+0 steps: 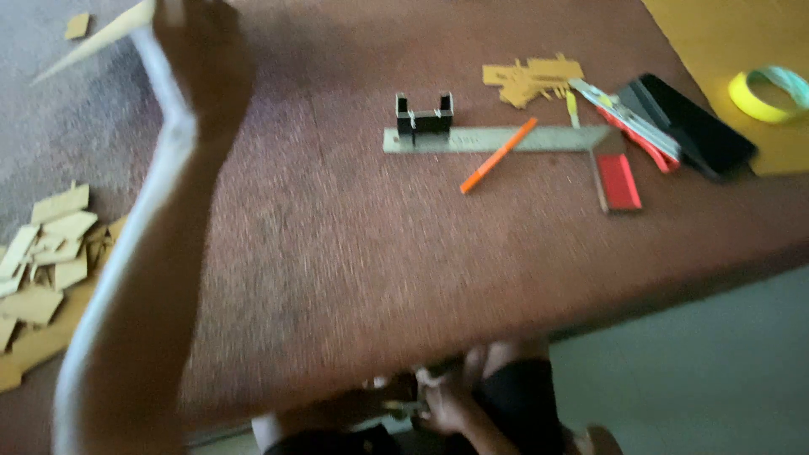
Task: Cutting cardboard sheets into small square pieces using scissors on a workshop table.
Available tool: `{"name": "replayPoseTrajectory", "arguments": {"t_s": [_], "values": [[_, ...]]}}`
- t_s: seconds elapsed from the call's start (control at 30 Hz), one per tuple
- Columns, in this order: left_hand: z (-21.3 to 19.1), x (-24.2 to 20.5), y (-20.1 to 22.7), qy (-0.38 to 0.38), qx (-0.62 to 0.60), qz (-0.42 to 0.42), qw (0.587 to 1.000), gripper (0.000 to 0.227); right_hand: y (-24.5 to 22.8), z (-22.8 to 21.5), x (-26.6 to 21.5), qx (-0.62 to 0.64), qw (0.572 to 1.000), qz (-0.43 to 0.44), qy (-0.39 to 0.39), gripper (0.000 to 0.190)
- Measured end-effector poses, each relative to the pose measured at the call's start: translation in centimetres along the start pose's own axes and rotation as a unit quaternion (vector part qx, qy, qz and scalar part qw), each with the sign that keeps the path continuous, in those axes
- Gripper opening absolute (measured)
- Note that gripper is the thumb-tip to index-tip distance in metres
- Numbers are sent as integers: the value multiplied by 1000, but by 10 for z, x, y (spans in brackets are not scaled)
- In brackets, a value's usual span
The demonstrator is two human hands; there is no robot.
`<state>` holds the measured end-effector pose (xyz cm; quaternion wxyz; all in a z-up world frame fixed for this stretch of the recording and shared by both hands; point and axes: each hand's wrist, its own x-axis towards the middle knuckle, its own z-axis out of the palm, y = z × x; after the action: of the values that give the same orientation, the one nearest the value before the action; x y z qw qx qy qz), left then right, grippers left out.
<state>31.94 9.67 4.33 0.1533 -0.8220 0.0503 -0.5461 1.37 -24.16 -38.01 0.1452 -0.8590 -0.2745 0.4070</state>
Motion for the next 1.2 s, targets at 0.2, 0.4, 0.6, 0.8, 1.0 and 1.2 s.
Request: {"name": "replayPoseTrajectory", "arguments": {"t_s": [0.2, 0.4, 0.6, 0.8, 1.0, 1.2], "values": [[-246, -58, 31, 92, -316, -106, 938, 17, -26, 3, -27, -38, 998, 16, 51, 36], [-349, -188, 62, 125, -291, -210, 925, 18, -53, -16, -70, 103, 992, 61, 45, 26], [-390, -291, 103, 113, -373, -351, 852, 13, -30, 12, -87, 251, 942, -110, 196, 17], [-406, -325, 123, 33, -445, -402, 799, 25, -41, -11, -145, 432, 871, -224, 64, 37], [-426, -323, 141, 19, -521, -380, 764, 21, -48, -18, -177, 441, 822, -356, 51, 52], [-395, -399, 126, 87, -429, -407, 802, 30, -48, -20, -186, 514, 772, -371, 47, 72]]}}
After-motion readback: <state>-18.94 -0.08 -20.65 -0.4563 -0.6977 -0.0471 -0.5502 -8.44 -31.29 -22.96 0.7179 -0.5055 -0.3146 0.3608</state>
